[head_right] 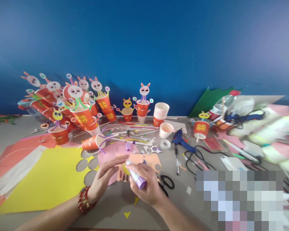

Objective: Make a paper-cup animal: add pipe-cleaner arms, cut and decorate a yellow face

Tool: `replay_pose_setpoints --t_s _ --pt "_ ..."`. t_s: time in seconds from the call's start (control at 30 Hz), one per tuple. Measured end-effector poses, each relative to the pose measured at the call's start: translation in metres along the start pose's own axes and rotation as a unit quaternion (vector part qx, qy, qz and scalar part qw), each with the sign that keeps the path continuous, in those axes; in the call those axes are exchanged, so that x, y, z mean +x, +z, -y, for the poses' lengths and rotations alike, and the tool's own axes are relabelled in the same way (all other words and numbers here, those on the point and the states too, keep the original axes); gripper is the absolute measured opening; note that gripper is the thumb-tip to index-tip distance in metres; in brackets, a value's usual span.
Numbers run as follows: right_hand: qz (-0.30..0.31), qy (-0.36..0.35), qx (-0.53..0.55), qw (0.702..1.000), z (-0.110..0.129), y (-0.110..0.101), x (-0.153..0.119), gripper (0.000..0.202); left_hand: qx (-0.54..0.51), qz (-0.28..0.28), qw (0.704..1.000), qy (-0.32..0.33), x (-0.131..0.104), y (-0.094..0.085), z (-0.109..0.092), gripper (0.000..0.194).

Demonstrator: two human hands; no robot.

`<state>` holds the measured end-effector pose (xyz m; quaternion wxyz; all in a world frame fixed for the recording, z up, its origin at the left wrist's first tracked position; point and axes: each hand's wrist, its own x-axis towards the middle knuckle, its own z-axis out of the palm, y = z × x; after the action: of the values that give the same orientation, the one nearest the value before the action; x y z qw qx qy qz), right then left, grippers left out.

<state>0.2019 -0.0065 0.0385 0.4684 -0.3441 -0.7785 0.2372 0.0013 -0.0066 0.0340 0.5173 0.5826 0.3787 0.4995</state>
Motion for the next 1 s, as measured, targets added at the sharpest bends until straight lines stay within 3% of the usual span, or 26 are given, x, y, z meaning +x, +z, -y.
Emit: replay_pose_setpoints --t_s 1.0 --pt "-0.002 0.01 0.006 1.0 -0.0012 0.0 -0.0009 0.036 -0.009 0.016 1.0 0.0 0.0015 0.0011 0.0015 0.028"
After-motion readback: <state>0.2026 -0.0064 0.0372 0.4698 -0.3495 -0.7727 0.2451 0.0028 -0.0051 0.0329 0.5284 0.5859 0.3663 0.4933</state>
